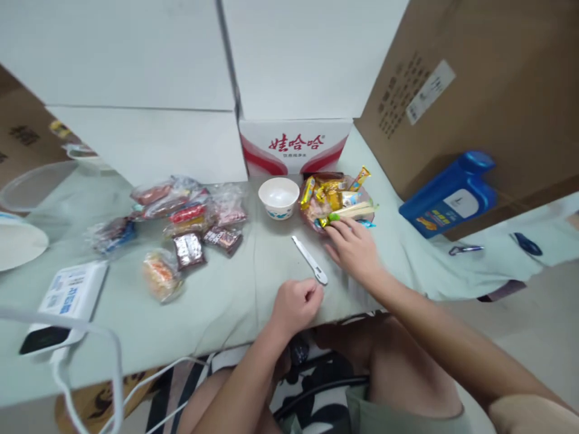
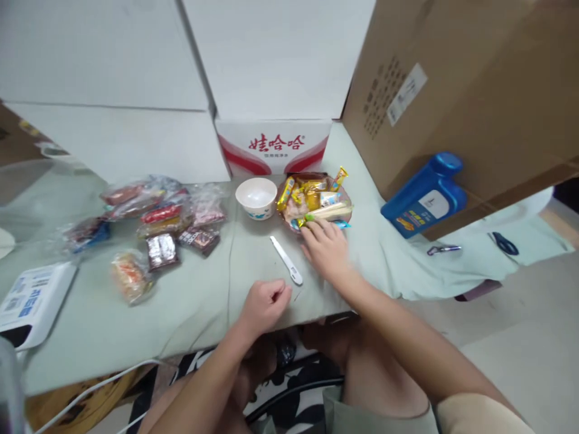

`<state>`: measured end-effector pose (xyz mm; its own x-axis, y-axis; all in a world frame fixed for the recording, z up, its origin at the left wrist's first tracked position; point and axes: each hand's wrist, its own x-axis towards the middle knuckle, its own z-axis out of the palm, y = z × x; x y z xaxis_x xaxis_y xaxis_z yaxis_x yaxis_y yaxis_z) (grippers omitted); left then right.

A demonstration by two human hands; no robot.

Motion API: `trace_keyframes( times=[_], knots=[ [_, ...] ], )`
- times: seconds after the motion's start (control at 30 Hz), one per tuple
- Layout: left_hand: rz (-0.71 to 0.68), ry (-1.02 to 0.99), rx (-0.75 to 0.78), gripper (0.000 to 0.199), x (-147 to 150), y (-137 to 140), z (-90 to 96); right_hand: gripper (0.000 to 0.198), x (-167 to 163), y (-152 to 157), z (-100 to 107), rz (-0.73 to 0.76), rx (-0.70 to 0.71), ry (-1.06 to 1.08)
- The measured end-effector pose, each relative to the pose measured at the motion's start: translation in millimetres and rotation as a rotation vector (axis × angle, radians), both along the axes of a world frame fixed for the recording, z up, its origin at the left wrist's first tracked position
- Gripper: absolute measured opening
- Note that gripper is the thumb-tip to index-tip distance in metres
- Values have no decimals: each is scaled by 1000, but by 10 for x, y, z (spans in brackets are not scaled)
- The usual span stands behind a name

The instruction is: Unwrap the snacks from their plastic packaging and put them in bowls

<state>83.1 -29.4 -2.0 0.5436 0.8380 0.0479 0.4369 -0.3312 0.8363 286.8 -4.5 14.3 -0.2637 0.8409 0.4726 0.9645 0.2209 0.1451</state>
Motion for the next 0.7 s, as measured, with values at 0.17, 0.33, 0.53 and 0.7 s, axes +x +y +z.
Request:
trace_keyframes(
  times=[0.17,0.33,0.53,0.7],
  knots=[
    [-39,48,117,40,171,-71,19,17,16,288,-161,-136,-14,74],
    [-52,53,119,38,261,-58,42,23,528,299,-147,-202,-87,98],
    [-52,4,115,39,328,62,3,27,1265,574,-92,-173,-152,124],
    [-67,-19,127,38,374,93,3,30,1737,835,-50,-128,-180,115]
  ],
)
